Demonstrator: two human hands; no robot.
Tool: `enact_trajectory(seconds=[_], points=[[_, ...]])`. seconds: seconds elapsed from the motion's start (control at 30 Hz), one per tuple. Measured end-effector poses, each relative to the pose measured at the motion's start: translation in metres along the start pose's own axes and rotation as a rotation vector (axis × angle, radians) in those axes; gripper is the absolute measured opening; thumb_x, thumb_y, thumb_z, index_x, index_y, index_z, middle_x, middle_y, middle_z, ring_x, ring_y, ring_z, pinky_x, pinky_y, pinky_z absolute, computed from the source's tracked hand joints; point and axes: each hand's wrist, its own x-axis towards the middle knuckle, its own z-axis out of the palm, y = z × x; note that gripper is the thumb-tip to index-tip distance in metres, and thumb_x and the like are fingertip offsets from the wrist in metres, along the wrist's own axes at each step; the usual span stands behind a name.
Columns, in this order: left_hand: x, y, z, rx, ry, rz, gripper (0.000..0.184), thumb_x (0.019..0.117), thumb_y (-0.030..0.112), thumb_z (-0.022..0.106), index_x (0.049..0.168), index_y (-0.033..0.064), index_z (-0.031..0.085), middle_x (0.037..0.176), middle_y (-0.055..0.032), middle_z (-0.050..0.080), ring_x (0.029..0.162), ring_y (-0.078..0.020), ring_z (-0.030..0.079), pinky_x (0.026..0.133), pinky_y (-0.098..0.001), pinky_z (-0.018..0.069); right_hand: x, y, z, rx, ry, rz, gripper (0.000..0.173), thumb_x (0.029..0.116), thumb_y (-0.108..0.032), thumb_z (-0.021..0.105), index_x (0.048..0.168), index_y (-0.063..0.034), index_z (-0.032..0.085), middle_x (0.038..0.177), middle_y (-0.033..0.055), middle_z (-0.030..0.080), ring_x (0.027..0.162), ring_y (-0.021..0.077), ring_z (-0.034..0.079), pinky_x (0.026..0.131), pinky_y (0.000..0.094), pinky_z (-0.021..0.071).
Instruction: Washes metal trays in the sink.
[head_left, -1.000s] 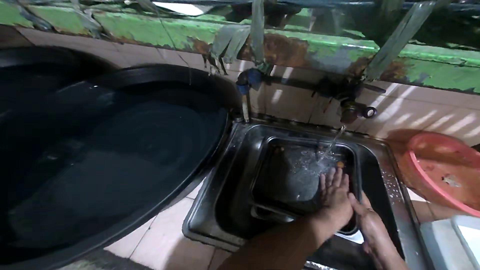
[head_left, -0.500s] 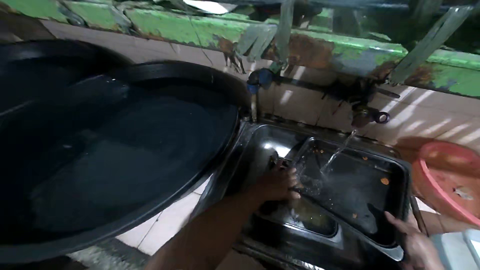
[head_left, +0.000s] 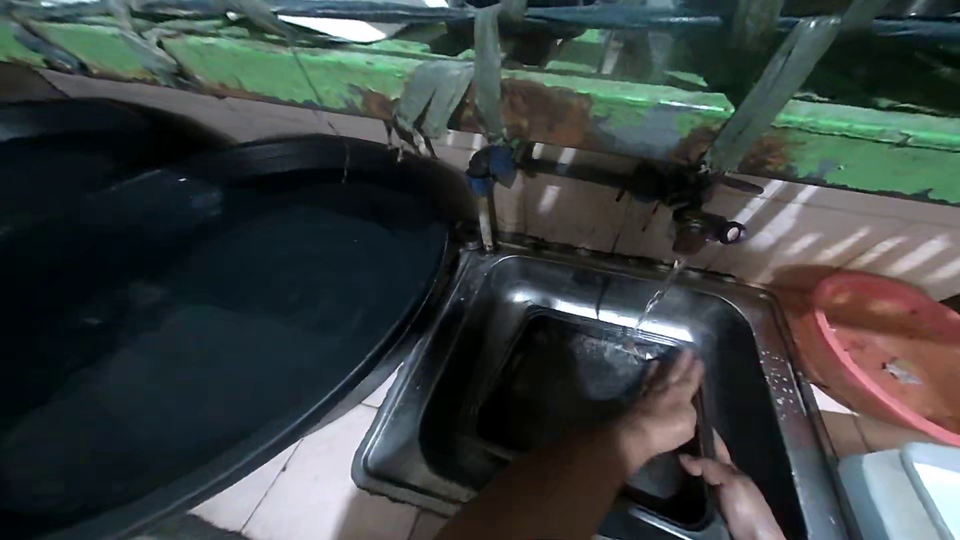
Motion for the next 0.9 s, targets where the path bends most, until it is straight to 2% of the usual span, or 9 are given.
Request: enact_trajectory(seconds=[0.07, 0.17, 0.33, 0.47, 0.6, 0.7, 0.8, 0.83, 0.9], points=[[0.019, 0.007, -0.007, 0.024, -0.007, 0.14, 0.061, 0.0977, 0.0, 0.047, 0.155, 0.0205, 0.047, 0.165, -0.0015, 0.036, 0.156, -0.0203, 0.024, 0.128, -0.0529, 0.0101, -0.007, -0.002, 0.003, 0.02, -0.011, 0.005, 0.081, 0.0838, 0.003, 0.052, 0.159, -0.0133, 0.026, 0.13, 0.0113, 0.057, 0.102, 0.0117, 0.064, 0.079, 0.0328, 0.0579], [0.035, -0.014, -0.04, 0.268, 0.084, 0.176, 0.058, 0.0989, 0.006, 0.058, 0.154, 0.022, 0.048, 0.165, 0.0018, 0.037, 0.158, -0.0196, 0.018, 0.127, -0.0566, 0.0023, -0.016, -0.009, -0.005, 0.009, -0.001, -0.063, 0.084, 0.0843, 0.005, 0.05, 0.161, -0.0111, 0.021, 0.14, 0.0113, 0.052, 0.107, 0.0074, 0.063, 0.084, 0.0271, 0.0562], [0.02, -0.077, -0.062, 0.398, 0.491, -0.188, 0.059, 0.1061, 0.031, 0.049, 0.157, 0.0043, 0.039, 0.168, -0.015, 0.027, 0.156, -0.0296, 0.023, 0.126, -0.0561, 0.0158, -0.01, -0.014, -0.028, -0.011, 0.052, -0.342, 0.078, 0.0874, 0.006, 0.047, 0.159, -0.0009, 0.017, 0.132, 0.0096, 0.055, 0.104, 0.0011, 0.063, 0.087, 0.0217, 0.0556], [0.004, -0.048, -0.02, 0.2, 0.23, -0.182, 0.064, 0.1088, 0.047, 0.033, 0.163, 0.0126, 0.03, 0.171, -0.0132, 0.019, 0.159, -0.0292, 0.007, 0.127, -0.0577, 0.0001, -0.002, -0.018, -0.007, -0.039, 0.033, -0.365, 0.081, 0.0885, 0.01, 0.044, 0.161, -0.0004, 0.01, 0.137, 0.011, 0.051, 0.099, -0.0031, 0.061, 0.084, 0.0159, 0.0528], [-0.039, -0.013, -0.008, 0.007, -0.124, 0.322, 0.052, 0.1011, 0.03, 0.06, 0.15, 0.0131, 0.053, 0.169, -0.0062, 0.026, 0.159, -0.0269, 0.009, 0.127, -0.0575, -0.0024, 0.01, -0.017, 0.001, -0.072, 0.06, -0.433, 0.07, 0.0969, 0.004, 0.049, 0.161, -0.0004, 0.02, 0.153, 0.0176, 0.044, 0.125, 0.0052, 0.056, 0.103, 0.022, 0.0486], [-0.077, -0.06, -0.018, 0.109, -0.124, 0.453, 0.04, 0.1084, 0.033, 0.048, 0.144, 0.0208, 0.061, 0.162, -0.0028, 0.043, 0.156, -0.0301, 0.025, 0.124, -0.0621, 0.014, 0.009, -0.03, -0.024, -0.166, 0.093, -0.431, 0.067, 0.1018, -0.003, 0.048, 0.162, -0.002, 0.019, 0.16, 0.0195, 0.035, 0.136, 0.0098, 0.049, 0.11, 0.0261, 0.0446], [-0.098, -0.119, -0.053, 0.266, 0.022, -0.027, 0.057, 0.1084, 0.046, 0.04, 0.153, 0.0114, 0.047, 0.165, -0.0138, 0.034, 0.155, -0.0372, 0.022, 0.124, -0.0636, 0.0153, 0.013, -0.043, -0.059, -0.194, 0.075, -0.366, 0.067, 0.1033, -0.009, 0.048, 0.162, -0.005, 0.017, 0.158, 0.0161, 0.039, 0.132, 0.0072, 0.052, 0.107, 0.0259, 0.0478], [-0.097, -0.131, -0.064, 0.192, 0.05, -0.191, 0.065, 0.1083, 0.046, 0.04, 0.159, 0.0056, 0.036, 0.169, -0.0197, 0.021, 0.157, -0.0397, 0.012, 0.126, -0.0619, 0.0098, 0.015, -0.044, -0.068, -0.19, 0.047, -0.336, 0.067, 0.1036, -0.011, 0.048, 0.163, -0.0067, 0.016, 0.157, 0.0142, 0.04, 0.13, 0.0061, 0.053, 0.105, 0.0264, 0.0489], [-0.091, -0.134, -0.082, -0.157, 0.175, -0.415, 0.07, 0.1072, 0.037, 0.047, 0.162, 0.0016, 0.023, 0.169, -0.0222, 0.016, 0.157, -0.0346, 0.018, 0.127, -0.0502, 0.02, 0.021, -0.042, -0.078, -0.193, -0.007, -0.267, 0.067, 0.1046, -0.017, 0.046, 0.163, -0.0115, 0.014, 0.155, 0.01, 0.041, 0.129, 0.0047, 0.053, 0.104, 0.028, 0.0502]])
